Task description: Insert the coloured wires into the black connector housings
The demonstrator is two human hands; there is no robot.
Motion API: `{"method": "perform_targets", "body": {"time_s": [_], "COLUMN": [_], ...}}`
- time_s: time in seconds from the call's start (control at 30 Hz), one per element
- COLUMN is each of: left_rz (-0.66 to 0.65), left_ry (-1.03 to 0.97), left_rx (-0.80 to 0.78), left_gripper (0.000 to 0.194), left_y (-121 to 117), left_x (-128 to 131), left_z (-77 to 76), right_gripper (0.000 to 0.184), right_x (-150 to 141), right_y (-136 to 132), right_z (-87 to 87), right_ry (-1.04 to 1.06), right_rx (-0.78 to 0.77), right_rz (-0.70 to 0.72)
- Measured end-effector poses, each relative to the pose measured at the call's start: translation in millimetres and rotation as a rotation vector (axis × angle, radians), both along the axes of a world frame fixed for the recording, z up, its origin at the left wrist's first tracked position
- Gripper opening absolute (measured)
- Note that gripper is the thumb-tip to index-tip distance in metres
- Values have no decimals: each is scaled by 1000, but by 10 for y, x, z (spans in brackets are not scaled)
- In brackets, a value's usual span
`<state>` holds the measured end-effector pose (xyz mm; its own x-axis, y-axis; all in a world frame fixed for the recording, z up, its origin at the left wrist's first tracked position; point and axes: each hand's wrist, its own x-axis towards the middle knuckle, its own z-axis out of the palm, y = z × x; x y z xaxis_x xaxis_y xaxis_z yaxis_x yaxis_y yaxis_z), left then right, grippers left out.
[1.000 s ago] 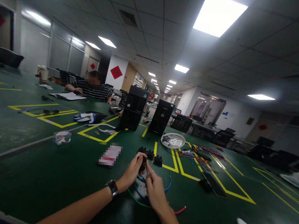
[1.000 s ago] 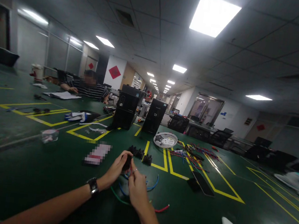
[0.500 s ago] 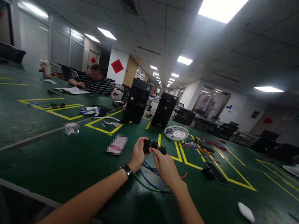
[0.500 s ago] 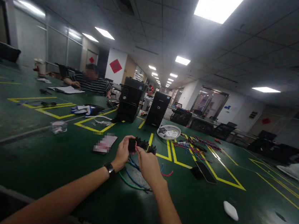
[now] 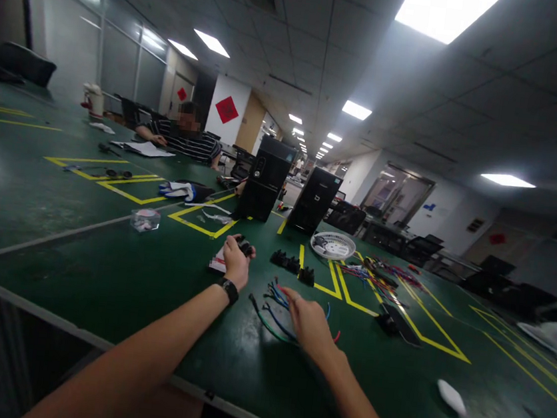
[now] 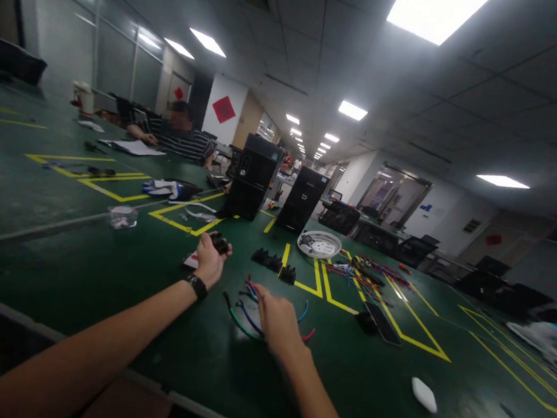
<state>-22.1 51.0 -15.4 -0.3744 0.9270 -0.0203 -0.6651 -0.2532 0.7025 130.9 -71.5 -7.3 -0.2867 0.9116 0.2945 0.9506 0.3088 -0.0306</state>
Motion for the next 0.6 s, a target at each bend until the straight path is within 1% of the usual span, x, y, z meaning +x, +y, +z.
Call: {"method": "perform_targets", "body": {"time_s": [0.03, 0.1, 0.17, 0.23, 0.33, 0.37, 0.43, 0.5, 0.57, 0.6], "left_rz": [-32, -87, -132, -183, -318, -385, -527, -626, -638, -607], "left_ry": [17, 106, 217, 314, 389, 395, 380, 383, 453, 508], "left_rx": [45, 163, 259, 308, 281, 259, 246, 253, 241, 232], "left_gripper": [28, 28, 33, 37, 41, 42, 44, 47, 50, 50], "left_y": [-14, -97, -214, -316, -396, -405, -410, -411, -408, -404], "left_x": [-10, 50, 157, 247, 333, 361, 422, 472, 484, 473], "left_z": [8, 26, 33, 12, -87, -129, -204, -244, -240, -226], "right_gripper": [38, 37, 36, 39, 68, 73, 71, 63, 59, 57], "right_x": [21, 65, 91, 102, 127, 145, 213, 345, 555, 686], "right_y": [28, 111, 190, 229, 217, 208, 204, 238, 323, 384], "right_z": [-20, 15, 83, 130, 151, 156, 176, 207, 231, 232], "right_ry": [-5, -20, -35, 7, 158, 199, 243, 254, 249, 238], "right_rx": [8, 7, 8, 64, 150, 152, 123, 105, 125, 138], "right_rz": [-23, -41, -8, 31, 137, 191, 285, 311, 244, 176]}}
